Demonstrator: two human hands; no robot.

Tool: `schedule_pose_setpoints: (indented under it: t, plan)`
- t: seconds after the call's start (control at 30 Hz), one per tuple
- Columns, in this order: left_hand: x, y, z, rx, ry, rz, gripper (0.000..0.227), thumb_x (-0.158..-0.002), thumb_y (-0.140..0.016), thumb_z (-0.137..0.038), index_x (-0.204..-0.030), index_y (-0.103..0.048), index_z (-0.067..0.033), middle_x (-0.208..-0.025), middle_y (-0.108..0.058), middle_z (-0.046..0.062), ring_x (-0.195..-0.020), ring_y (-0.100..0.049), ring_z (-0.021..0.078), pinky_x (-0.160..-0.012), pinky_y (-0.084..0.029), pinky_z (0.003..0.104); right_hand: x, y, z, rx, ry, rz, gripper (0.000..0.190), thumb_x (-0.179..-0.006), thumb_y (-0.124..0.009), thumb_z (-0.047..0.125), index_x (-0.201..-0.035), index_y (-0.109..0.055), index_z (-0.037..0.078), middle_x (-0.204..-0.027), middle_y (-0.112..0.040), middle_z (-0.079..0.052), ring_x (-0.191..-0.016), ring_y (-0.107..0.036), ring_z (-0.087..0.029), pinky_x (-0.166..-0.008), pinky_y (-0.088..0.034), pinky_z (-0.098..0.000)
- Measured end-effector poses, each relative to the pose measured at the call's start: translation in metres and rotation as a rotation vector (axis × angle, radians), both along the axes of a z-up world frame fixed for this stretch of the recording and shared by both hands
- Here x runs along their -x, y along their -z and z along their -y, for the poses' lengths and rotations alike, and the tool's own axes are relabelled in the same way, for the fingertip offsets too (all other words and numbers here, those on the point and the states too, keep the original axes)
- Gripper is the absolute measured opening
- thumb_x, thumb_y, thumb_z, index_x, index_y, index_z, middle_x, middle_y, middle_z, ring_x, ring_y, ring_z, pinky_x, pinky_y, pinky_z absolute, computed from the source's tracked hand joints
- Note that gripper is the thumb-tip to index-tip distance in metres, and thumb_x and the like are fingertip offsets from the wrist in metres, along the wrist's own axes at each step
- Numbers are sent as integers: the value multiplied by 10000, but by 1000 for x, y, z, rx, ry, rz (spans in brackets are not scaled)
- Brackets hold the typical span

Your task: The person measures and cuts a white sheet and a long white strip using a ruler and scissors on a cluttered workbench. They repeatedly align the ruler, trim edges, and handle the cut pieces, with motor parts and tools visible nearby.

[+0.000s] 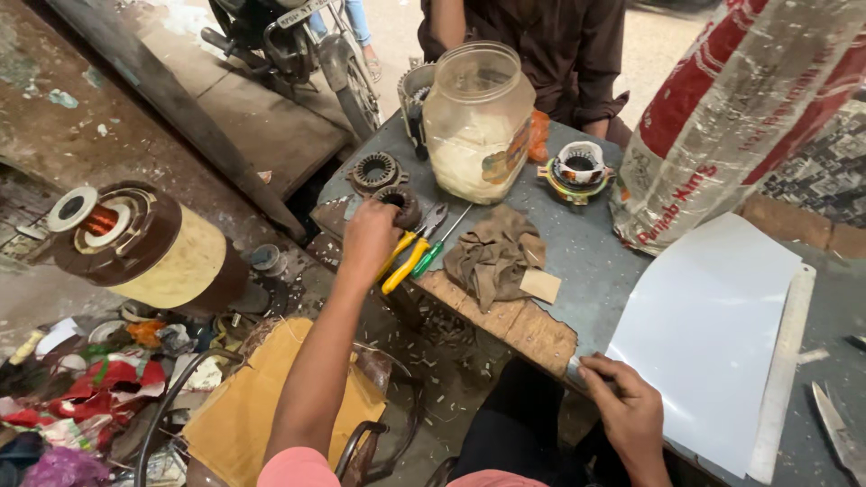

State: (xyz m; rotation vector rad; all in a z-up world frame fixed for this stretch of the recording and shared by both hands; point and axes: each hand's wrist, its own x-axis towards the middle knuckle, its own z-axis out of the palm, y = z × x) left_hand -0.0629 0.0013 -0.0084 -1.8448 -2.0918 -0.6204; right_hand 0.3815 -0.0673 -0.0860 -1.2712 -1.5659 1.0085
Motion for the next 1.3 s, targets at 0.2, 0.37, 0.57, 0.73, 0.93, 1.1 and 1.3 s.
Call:
schedule_pose_setpoints:
  t: [0.2, 0.37, 0.57, 0.73, 0.93, 1.1, 1.3]
  plan:
    - [-56, -15, 51, -180, -5, 562, 428, -816, -854, -180, -1167, -717, 23, -1046, -749, 183, -908, -718, 274, -815, -550, 383, 5, -15, 1, -85, 18, 74, 209, -860, -763, 78, -1057, -777, 9, -1033, -787, -104, -968, -733, -178, -885, -541, -292]
    - [-152, 28, 101, 62, 243, 1557, 336, -863, -813, -52, -1178, -751, 47, -991, -714, 15, -875, -638, 80, -790, -531, 247, 19, -38, 5, -165, 44, 128, 168, -862, -767, 94, -1014, -775, 22, -951, -766, -112, -842, -731, -202, -758, -560, -302]
    - [-187, 58, 103, 187, 277, 1708, 371, -876, -773, -39, -1224, -702, 69, -1032, -756, 46, -895, -667, 77, -819, -546, 239, 55, -50, -4, -167, -78, 157, 158, -861, -769, 96, -999, -773, 20, -925, -760, -141, -835, -745, -236, -739, -564, -325]
    - [-183, 53, 98, 214, 348, 1703, 362, -883, -771, -39, -1223, -706, 66, -1043, -754, 33, -910, -665, 73, -838, -547, 236, 77, -42, -15, -101, -32, 99, 162, -870, -756, 98, -1009, -765, 16, -936, -771, -143, -829, -758, -230, -744, -572, -320]
    - [-184, 50, 96, 224, 348, 1704, 340, -889, -773, -43, -1210, -718, 58, -1018, -754, 26, -893, -659, 67, -815, -544, 234, 79, -32, -13, -98, 30, 68, 159, -887, -738, 92, -1017, -743, 0, -996, -774, -142, -856, -757, -222, -774, -575, -315]
    - [-185, 47, 95, 231, 365, 1768, 351, -882, -781, -55, -1212, -719, 45, -1002, -750, 13, -882, -666, 67, -818, -550, 228, 87, -33, -13, -133, 97, 149, 153, -882, -753, 96, -1010, -751, 14, -994, -764, -152, -860, -757, -253, -770, -571, -322]
    - [-185, 46, 90, 245, 365, 1703, 356, -878, -794, -72, -1208, -729, 46, -995, -746, 12, -875, -652, 64, -805, -542, 225, 80, -44, -18, -281, -56, 347, 130, -864, -756, 83, -987, -750, 41, -938, -736, -158, -856, -718, -361, -746, -555, -412]
